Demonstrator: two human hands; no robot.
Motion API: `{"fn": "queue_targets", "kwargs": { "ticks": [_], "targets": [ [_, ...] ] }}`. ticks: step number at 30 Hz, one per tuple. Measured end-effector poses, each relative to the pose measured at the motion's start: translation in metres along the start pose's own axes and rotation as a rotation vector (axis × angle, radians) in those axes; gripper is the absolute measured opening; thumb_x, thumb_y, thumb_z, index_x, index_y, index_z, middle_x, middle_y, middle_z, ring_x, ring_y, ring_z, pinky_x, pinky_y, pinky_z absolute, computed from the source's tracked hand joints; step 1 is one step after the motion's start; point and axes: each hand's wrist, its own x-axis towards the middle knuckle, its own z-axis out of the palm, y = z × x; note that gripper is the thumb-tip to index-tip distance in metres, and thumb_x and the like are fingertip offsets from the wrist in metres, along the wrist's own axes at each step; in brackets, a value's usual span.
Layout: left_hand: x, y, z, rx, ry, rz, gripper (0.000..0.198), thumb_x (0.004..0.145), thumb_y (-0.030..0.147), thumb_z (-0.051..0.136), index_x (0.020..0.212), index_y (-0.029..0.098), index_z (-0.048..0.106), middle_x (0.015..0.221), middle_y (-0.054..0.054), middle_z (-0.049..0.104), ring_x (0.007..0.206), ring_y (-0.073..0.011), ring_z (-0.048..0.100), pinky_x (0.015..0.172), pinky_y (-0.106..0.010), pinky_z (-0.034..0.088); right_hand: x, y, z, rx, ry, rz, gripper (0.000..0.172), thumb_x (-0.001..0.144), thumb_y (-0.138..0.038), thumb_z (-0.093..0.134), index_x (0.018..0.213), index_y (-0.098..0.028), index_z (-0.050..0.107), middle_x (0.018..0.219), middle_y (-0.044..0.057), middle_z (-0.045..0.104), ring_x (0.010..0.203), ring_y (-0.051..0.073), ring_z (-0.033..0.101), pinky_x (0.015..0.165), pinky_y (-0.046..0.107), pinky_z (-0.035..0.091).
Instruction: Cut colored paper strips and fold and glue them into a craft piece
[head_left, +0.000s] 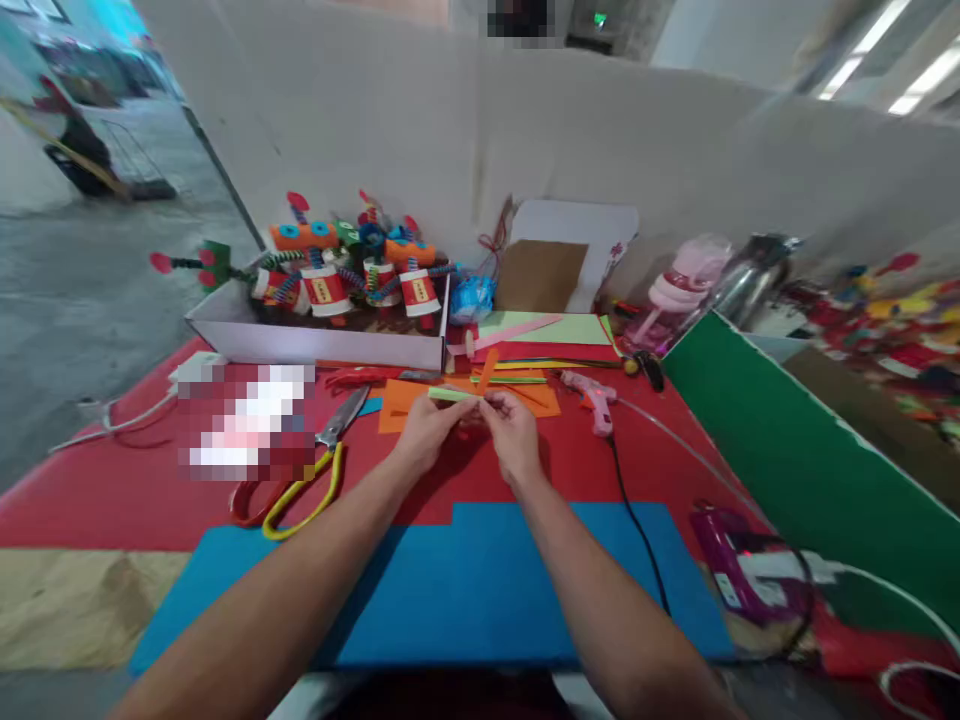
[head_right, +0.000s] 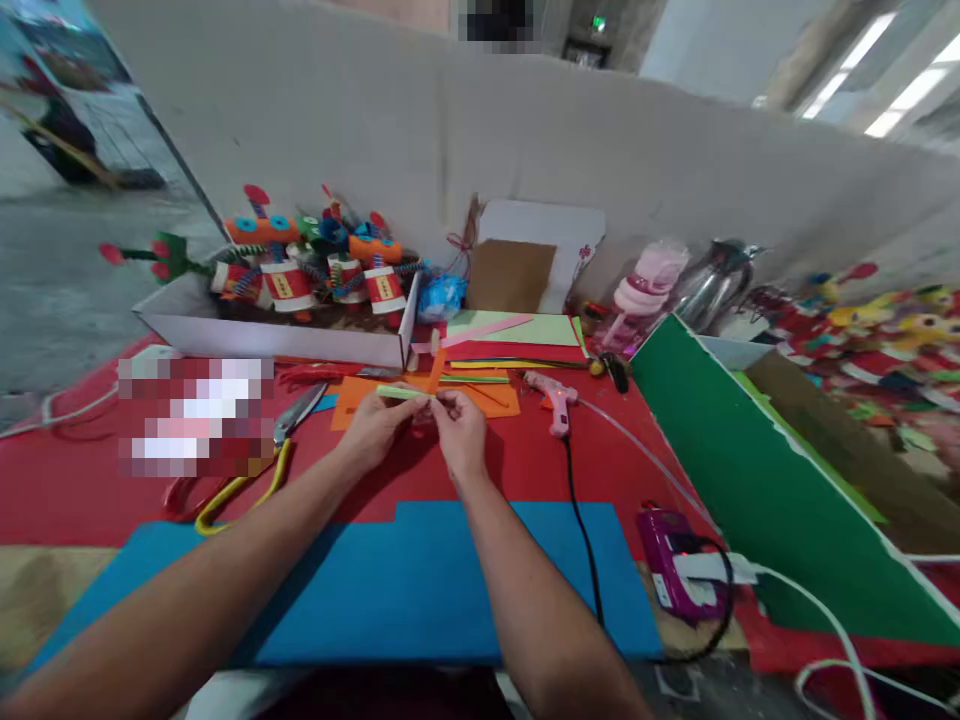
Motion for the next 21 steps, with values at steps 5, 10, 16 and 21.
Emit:
{"fn": "queue_targets", "kwargs": {
  "ticks": [5,10,16,21],
  "targets": [
    [0.0022,0.0001,-0.0017,0.054,0.066,0.000,0.032,0.049,0.039,0.081,0.061,0.013,0.068,0.059,-0.004,0.067,0.053,-0.0136,0.057,0.050,-0.024,0.045,-0.0001,-0.0021,-0.0015,0.026,-0.031,0.057,0.021,0.061,-0.031,0.071,0.073,-0.018,0.060,0.060,-0.005,0.064,0.055,0.010,0.059,0.059,0.023,0.050],
    [0.0021,0.0022,-0.0023,0.165,0.096,0.106,0.024,0.053,0.035,0.079,0.059,0.014,0.067,0.057,-0.003,0.065,0.055,-0.0132,0.057,0.054,-0.024,0.044,-0.0010,-0.0045,-0.0023,0.040,-0.013,0.081,0.024,0.060,-0.033,0.074,0.073,-0.017,0.062,0.060,-0.004,0.064,0.056,0.011,0.059,0.060,0.024,0.049],
    [0.0006,-0.0003,-0.0004,0.005,0.035,0.033,0.031,0.051,0.038,0.082,0.062,0.013,0.068,0.059,-0.004,0.066,0.053,-0.0123,0.056,0.053,-0.024,0.045,-0.0006,-0.0060,-0.0028,0.001,-0.018,0.025,0.024,0.061,-0.036,0.074,0.067,-0.017,0.061,0.054,-0.003,0.062,0.052,0.011,0.057,0.059,0.025,0.048],
    [0.0026,-0.0009,-0.0035,0.005,0.045,0.039,0.034,0.048,0.040,0.084,0.062,0.013,0.067,0.057,-0.003,0.065,0.052,-0.0121,0.056,0.054,-0.026,0.047,0.0016,-0.0048,-0.0056,0.088,-0.058,0.100,0.030,0.055,-0.039,0.078,0.068,-0.018,0.061,0.059,-0.003,0.063,0.056,0.011,0.058,0.062,0.026,0.050]
  ]
}}
